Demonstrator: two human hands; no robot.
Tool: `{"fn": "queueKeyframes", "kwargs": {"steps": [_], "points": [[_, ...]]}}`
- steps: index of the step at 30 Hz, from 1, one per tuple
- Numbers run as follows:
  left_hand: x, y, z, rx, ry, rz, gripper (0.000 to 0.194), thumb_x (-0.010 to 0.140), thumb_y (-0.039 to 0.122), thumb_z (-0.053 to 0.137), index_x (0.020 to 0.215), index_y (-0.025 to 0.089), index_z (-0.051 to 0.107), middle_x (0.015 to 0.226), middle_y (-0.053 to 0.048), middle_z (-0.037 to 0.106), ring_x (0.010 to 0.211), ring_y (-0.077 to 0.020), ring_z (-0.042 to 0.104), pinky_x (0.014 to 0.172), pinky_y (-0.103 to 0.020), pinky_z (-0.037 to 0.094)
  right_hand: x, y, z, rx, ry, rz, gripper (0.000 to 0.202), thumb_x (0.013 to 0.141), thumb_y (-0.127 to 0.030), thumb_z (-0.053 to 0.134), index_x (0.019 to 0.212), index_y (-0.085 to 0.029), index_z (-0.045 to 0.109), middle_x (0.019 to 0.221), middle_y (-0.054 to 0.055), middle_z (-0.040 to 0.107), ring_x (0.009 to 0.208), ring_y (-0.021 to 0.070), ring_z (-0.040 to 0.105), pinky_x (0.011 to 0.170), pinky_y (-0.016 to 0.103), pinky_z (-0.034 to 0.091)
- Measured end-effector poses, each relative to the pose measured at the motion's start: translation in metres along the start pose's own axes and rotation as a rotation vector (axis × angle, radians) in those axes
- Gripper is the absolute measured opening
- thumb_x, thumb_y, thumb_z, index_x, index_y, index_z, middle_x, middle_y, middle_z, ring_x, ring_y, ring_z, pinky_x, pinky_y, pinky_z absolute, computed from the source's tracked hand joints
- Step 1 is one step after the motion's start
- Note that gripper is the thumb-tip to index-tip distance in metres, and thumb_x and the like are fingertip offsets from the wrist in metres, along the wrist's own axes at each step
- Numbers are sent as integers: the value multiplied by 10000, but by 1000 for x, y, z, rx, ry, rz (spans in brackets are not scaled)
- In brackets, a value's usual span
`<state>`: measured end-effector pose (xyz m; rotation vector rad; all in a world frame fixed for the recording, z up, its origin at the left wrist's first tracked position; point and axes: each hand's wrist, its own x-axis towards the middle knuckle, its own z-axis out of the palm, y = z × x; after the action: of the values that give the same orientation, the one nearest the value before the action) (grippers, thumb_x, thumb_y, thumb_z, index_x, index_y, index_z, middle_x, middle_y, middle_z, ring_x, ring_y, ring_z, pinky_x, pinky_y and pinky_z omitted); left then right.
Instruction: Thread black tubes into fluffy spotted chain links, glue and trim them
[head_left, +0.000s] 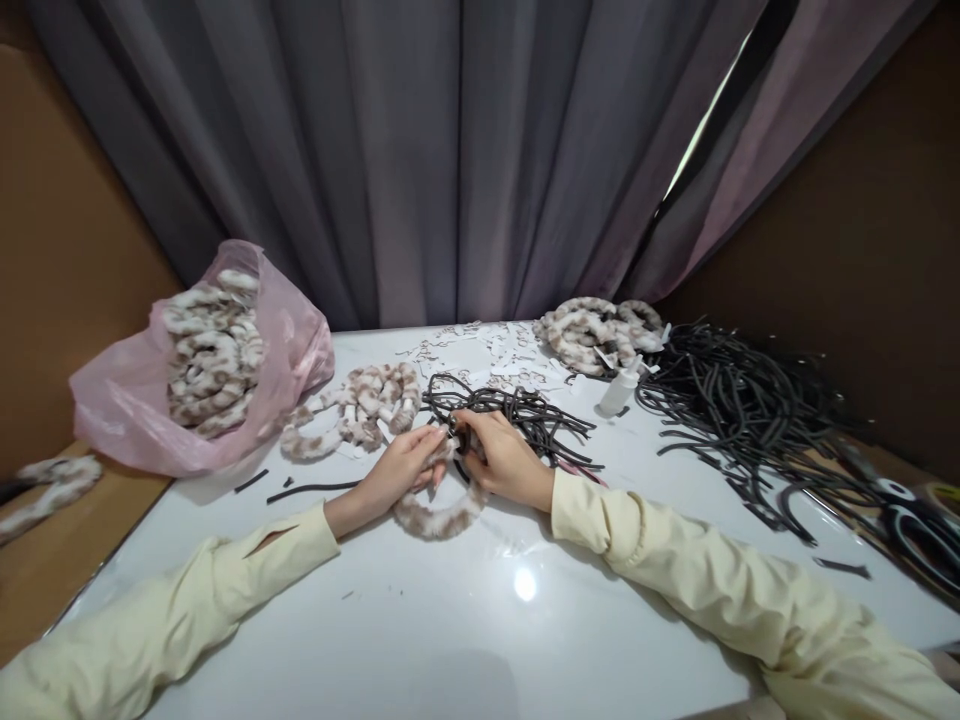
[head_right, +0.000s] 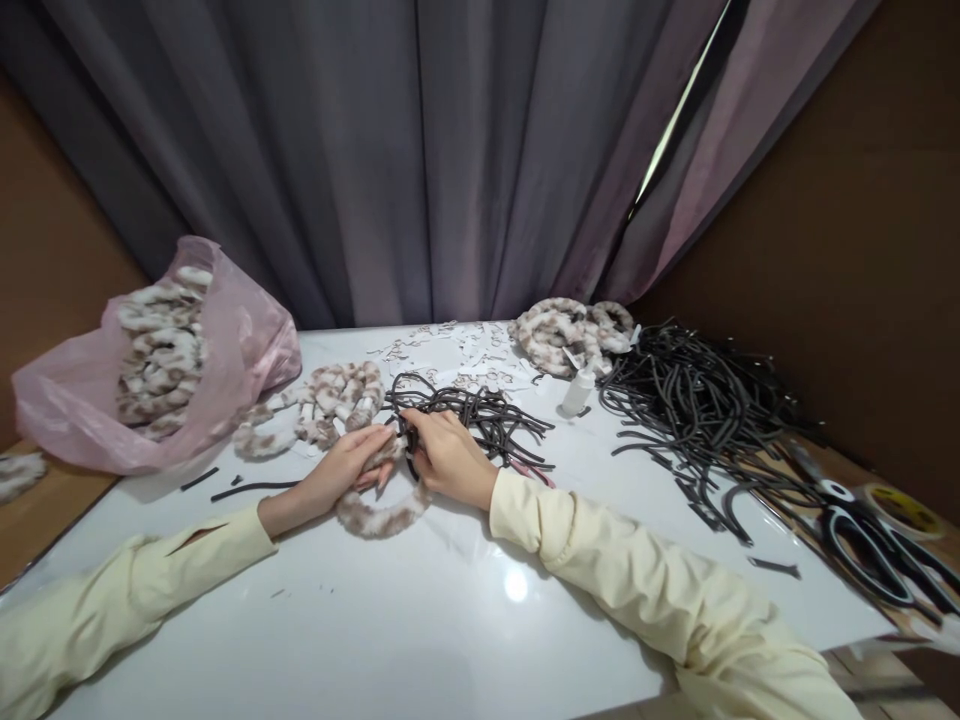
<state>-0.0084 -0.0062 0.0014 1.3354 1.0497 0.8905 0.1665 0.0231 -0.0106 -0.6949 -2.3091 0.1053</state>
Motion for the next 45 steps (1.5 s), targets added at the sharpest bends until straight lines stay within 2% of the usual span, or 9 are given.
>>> {"fn": "queueKeyframes", "kwargs": {"steps": [5, 11, 15, 20, 28, 32, 36, 39, 45], "points": [[-1, 0, -1, 111, -27, 42, 304, 800, 457, 548, 829, 157, 515, 488, 49, 532, 353, -41, 305, 372, -177, 207, -1, 2, -1, 68, 5, -7, 712, 723, -39, 418, 1399, -142, 220, 1129, 107, 599, 939, 216, 544, 849, 387, 422], [-1, -2, -3, 137, 88, 94, 317, 761, 458, 591, 808, 145, 572, 491, 48, 523, 382, -68, 383, 407, -194, 298, -2, 3, -3, 231, -28, -31, 822, 700, -46, 415, 1432, -159, 60, 1213, 118, 560, 1046, 219, 536, 894, 384, 410], [0, -4, -6, 151, 142, 91, 330, 723, 448, 628, 847, 145, 587, 533, 32, 561, 390, -77, 410, 414, -202, 328, -2, 1, -4, 234, 27, -39, 810, 681, -58, 424, 1416, -176, 107, 1180, 113, 566, 1066, 227, 525, 892, 396, 398], [2, -5, -7, 126, 184, 107, 310, 692, 415, 653, 829, 143, 594, 579, 20, 584, 393, -76, 417, 418, -208, 336, 0, -1, -6, 124, 83, -34, 749, 658, -65, 433, 1368, -166, 217, 1030, 83, 599, 919, 235, 525, 821, 406, 377], [0, -3, -6, 130, 194, 147, 270, 717, 396, 636, 780, 142, 571, 528, 52, 502, 392, -70, 392, 419, -205, 316, 0, -5, -3, -147, 101, -172, 369, 683, -65, 424, 1038, -134, 498, 796, 80, 541, 782, 232, 454, 682, 360, 361], [0, -1, -6, 75, 223, 112, 266, 707, 384, 651, 772, 144, 556, 533, 52, 506, 402, -70, 405, 424, -201, 319, 0, -5, -6, -90, 26, -247, 320, 697, -96, 444, 1009, -137, 501, 787, 73, 559, 752, 217, 464, 684, 362, 374], [1, -2, -6, 13, 227, 75, 280, 690, 392, 663, 777, 150, 554, 545, 49, 525, 399, -70, 411, 414, -199, 316, 2, -5, -10, 4, 89, -222, 432, 661, -104, 435, 1090, -142, 465, 997, 118, 580, 919, 245, 494, 773, 402, 394], [2, -3, -7, -9, 208, 74, 267, 688, 383, 660, 762, 147, 559, 550, 47, 529, 409, -68, 417, 412, -193, 315, 3, -2, -9, -20, 47, -188, 449, 648, -74, 428, 1090, -141, 477, 968, 110, 594, 977, 253, 482, 819, 413, 390], [2, -5, -6, -9, 207, 77, 231, 696, 355, 642, 752, 143, 570, 556, 45, 531, 425, -69, 418, 408, -190, 318, 2, 2, -3, -109, 30, -187, 155, 773, -103, 425, 863, -160, 539, 783, 81, 569, 792, 215, 487, 709, 366, 383]]}}
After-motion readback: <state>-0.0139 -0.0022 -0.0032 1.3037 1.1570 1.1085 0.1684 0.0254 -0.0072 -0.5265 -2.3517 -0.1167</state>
